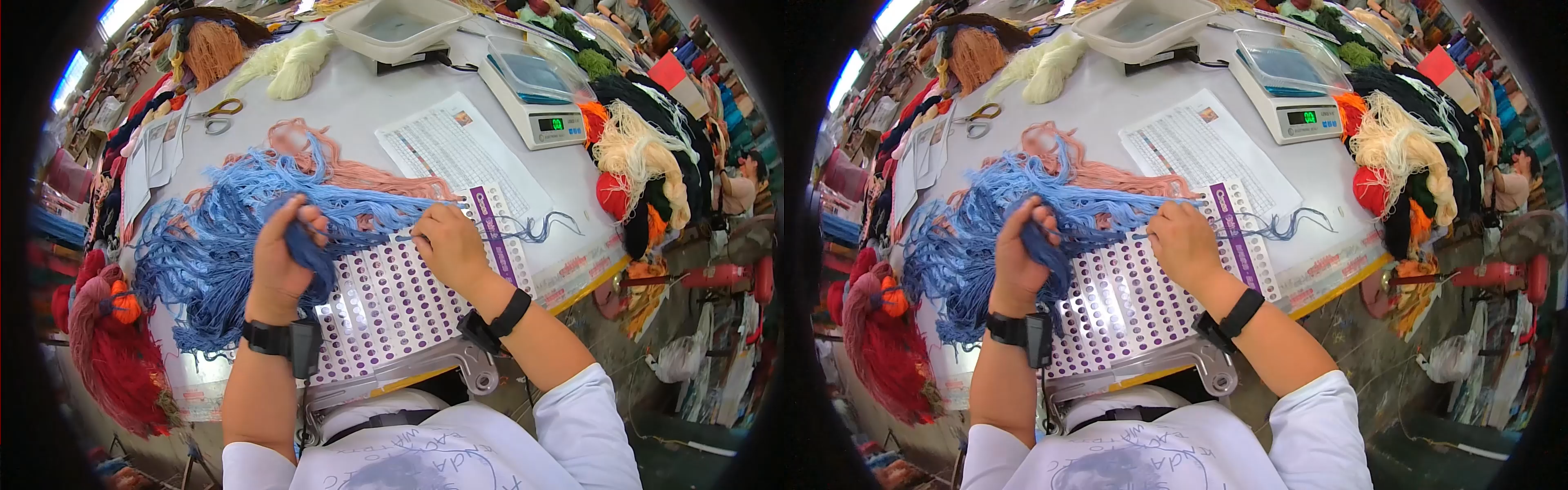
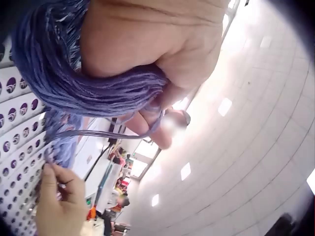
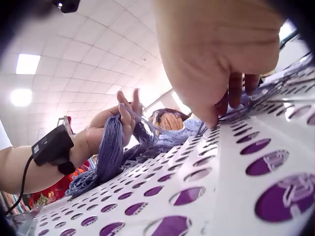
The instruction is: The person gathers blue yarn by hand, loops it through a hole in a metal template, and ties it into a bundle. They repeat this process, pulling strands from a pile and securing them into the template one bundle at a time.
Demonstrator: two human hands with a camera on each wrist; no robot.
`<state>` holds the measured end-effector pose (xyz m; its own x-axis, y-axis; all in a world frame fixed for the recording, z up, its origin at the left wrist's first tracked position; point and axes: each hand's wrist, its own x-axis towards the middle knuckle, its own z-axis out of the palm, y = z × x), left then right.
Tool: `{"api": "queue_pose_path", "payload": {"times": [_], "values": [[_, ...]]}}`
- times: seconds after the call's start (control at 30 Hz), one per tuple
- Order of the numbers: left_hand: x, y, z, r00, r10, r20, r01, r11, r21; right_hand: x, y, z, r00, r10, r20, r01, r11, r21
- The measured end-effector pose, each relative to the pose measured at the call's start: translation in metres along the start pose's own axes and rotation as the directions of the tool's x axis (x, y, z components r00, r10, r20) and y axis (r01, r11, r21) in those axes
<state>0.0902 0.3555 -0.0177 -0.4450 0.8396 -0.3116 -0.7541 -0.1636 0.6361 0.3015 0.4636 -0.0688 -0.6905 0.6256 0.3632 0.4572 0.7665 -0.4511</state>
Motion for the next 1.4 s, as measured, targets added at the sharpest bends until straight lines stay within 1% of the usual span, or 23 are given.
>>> {"api": "queue_pose_path", "payload": {"times": [0.07,0.13,0.17,0.23,0.27,0.33,0.37,0.43,0.5,0.67,0.73,0.77,0.8,0.83,0.9,0.93,0.97,1.0,1.07,1.1,1.17,1.23,1.4], "values": [[-0.002,-0.015,0.012,0.998,-0.053,0.022,0.051,0.993,0.107,0.003,-0.001,-0.002,0.993,-0.107,-0.053,0.105,0.994,-0.035],[0.002,-0.038,0.019,0.957,-0.163,0.238,0.027,0.872,0.489,0.006,-0.006,-0.006,0.997,-0.066,-0.032,0.068,0.996,0.060],[0.010,-0.051,0.016,0.935,-0.231,0.270,-0.011,0.741,0.672,0.006,-0.009,-0.008,0.997,-0.069,-0.029,0.070,0.996,0.058],[0.009,-0.069,0.026,0.926,-0.287,0.245,-0.026,0.598,0.801,0.007,-0.013,-0.012,0.990,0.082,0.112,-0.113,0.947,0.301],[0.011,-0.072,0.024,0.924,-0.289,0.250,-0.029,0.601,0.799,0.008,-0.012,-0.012,0.990,0.084,0.110,-0.113,0.949,0.296],[0.014,-0.075,0.019,0.954,-0.164,0.249,-0.166,0.404,0.900,0.008,-0.010,-0.012,0.968,0.155,0.195,-0.213,0.923,0.322],[0.015,-0.072,0.014,0.954,-0.166,0.251,-0.166,0.405,0.899,0.006,-0.005,-0.008,0.968,0.157,0.195,-0.215,0.923,0.320],[0.012,-0.050,0.005,0.960,0.052,0.277,-0.242,0.654,0.717,0.001,0.006,0.001,0.983,0.031,0.181,-0.080,0.960,0.269],[-0.004,-0.005,0.007,0.997,0.073,0.021,-0.070,0.776,0.627,0.001,0.007,0.004,0.983,0.034,0.180,-0.076,0.970,0.232],[0.028,0.124,-0.095,0.970,0.240,-0.029,-0.203,0.872,0.446,0.001,0.004,0.006,0.979,0.089,0.184,-0.129,0.968,0.217],[0.031,0.146,-0.096,0.960,0.280,-0.021,-0.241,0.862,0.447,0.002,0.003,0.008,0.979,0.105,0.177,-0.136,0.975,0.176],[0.029,0.151,-0.083,0.859,0.498,-0.117,-0.355,0.746,0.564,0.003,0.001,0.006,0.980,0.098,0.174,-0.128,0.976,0.175],[0.027,0.152,-0.072,0.699,0.693,-0.175,-0.423,0.598,0.681,0.003,-0.001,0.002,0.970,0.133,0.201,-0.172,0.966,0.192],[0.025,0.147,-0.068,0.696,0.697,-0.172,-0.430,0.596,0.678,0.004,-0.004,0.000,0.958,0.170,0.230,-0.219,0.954,0.207],[0.016,0.128,-0.059,0.819,0.574,-0.010,-0.421,0.613,0.669,0.007,-0.013,-0.005,0.939,0.240,0.245,-0.304,0.913,0.272],[0.005,0.110,-0.045,0.893,0.448,0.041,-0.382,0.706,0.597,0.009,-0.018,-0.009,0.913,0.307,0.268,-0.387,0.859,0.334],[-0.011,0.088,-0.028,0.943,0.318,0.102,-0.322,0.788,0.524,0.013,-0.031,-0.016,0.914,0.302,0.271,-0.383,0.862,0.331],[-0.027,0.068,-0.007,0.971,0.194,0.139,-0.236,0.863,0.446,0.016,-0.050,-0.025,0.925,0.270,0.268,-0.370,0.802,0.469],[-0.050,0.034,0.014,0.970,-0.042,0.239,-0.044,0.938,0.345,0.014,-0.082,-0.035,0.931,0.247,0.267,-0.361,0.718,0.594],[-0.056,0.021,0.017,0.944,-0.143,0.296,0.041,0.945,0.324,0.013,-0.095,-0.037,0.960,0.168,0.226,-0.279,0.667,0.690],[-0.070,0.005,0.027,0.897,-0.237,0.373,0.167,0.963,0.210,0.009,-0.109,-0.040,0.981,0.087,0.175,-0.192,0.604,0.773],[-0.073,0.002,0.027,0.902,-0.231,0.364,0.169,0.966,0.196,0.006,-0.117,-0.042,0.893,0.218,0.394,-0.441,0.246,0.863],[-0.077,0.008,0.021,0.895,-0.319,0.310,0.285,0.946,0.153,0.001,-0.119,-0.045,0.870,0.203,0.449,-0.482,0.157,0.862]]}}
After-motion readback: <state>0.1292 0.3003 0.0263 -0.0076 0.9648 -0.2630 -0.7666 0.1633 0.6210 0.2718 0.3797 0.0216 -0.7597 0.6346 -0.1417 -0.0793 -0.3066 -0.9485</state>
